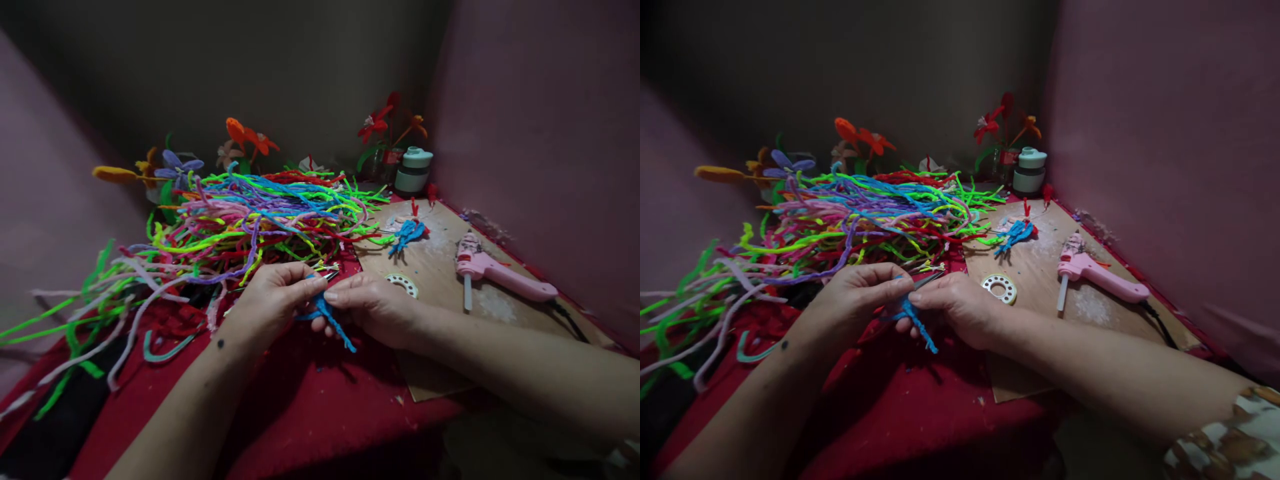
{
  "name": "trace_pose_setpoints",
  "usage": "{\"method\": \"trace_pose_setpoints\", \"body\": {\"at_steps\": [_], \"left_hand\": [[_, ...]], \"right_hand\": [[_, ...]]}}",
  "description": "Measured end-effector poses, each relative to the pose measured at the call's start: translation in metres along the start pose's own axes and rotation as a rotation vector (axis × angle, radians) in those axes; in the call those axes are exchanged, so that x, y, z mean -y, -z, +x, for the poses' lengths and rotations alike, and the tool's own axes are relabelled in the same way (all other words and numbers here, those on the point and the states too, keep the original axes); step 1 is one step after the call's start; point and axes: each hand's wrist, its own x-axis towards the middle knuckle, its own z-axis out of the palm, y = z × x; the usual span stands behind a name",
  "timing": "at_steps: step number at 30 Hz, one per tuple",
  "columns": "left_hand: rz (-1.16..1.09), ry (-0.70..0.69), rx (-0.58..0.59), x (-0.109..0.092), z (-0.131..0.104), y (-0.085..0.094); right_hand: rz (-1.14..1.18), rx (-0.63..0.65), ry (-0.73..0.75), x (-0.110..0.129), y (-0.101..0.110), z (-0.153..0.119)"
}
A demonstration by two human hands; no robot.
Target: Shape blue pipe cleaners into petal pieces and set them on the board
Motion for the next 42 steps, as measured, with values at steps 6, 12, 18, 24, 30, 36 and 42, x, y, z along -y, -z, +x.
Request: {"method": "trace_pose_setpoints", "body": {"at_steps": [6,12,18,24,30,36,42], "left_hand": [[0.063,-0.014,-0.040,-0.0010,0.0008,0.0004],[0.093,-0.027,-0.055,-0.0009,0.0015,-0.0008],[0.025,-0.029,-0.067,-0.0004,0.0017,0.0009],[-0.003,-0.035,-0.064,-0.0008,0.0010,0.0019],[-0.005,-0.017,-0.063,0.0020,0.0033,0.0027],[0.002,-0.009,-0.083,0.0021,0.0027,0.0013],[0.068,-0.003,-0.093,-0.0002,0.0017,-0.0003]], "right_hand": [[0.023,0.026,-0.024,-0.0051,0.0048,0.0032],[0.007,-0.029,-0.034,-0.0053,0.0031,0.0044],[0.122,-0.018,-0.038,-0.0024,0.0026,0.0037],[0.190,0.034,-0.054,-0.0007,0.0042,0.0037],[0.158,-0.015,-0.047,-0.0017,0.0015,0.0045],[0.118,-0.021,-0.003,-0.0030,0.0026,0.0035],[0.057,-0.063,-0.046,-0.0026,0.0029,0.0034]]}}
